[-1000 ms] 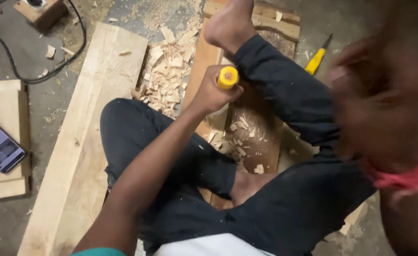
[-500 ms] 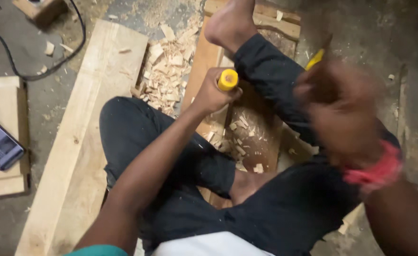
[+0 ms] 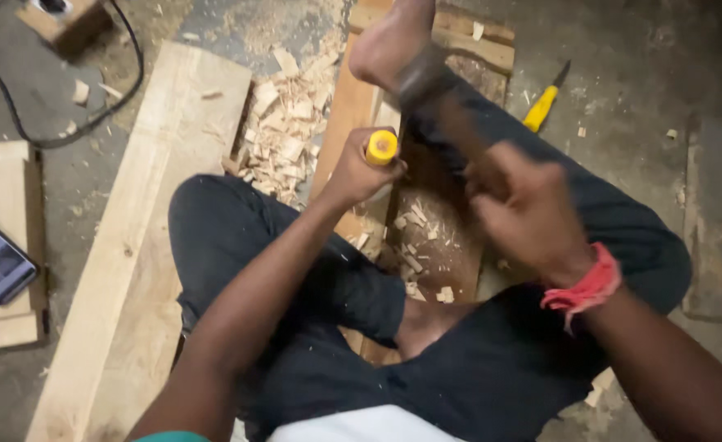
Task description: The person sits on the workshop floor and carves a notch in a small wood block using a chisel and mallet, steadying the workpiece with their foot and hand. They reposition the block, strike the chisel repeatedly, and clear away wood shavings between cuts.
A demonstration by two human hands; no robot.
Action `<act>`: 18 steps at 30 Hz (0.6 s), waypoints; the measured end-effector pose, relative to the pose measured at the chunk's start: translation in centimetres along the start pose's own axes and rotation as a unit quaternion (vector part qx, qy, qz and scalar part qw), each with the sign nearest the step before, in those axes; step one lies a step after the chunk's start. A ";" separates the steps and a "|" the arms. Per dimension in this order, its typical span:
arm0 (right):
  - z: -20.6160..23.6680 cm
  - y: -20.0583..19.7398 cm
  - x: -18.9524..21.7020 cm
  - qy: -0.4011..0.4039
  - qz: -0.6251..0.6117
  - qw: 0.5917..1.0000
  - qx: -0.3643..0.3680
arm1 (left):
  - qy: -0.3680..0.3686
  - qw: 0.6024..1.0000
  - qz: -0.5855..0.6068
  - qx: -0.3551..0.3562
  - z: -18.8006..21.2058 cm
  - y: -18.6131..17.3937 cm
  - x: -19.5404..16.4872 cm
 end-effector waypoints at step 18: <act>6.1 -0.2 -2.9 0.203 -0.158 0.965 -0.040 | 0.069 0.968 -0.109 -0.217 0.4 -6.4 -6.2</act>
Point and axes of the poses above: each hand's wrist, its own z-axis away from the middle knuckle, its own y-axis out of the palm, x = y × z, the point moved 6 cm from there along -z, towards the middle knuckle, and after that the axes turned 6 degrees about -x, right-handed, at the moved point
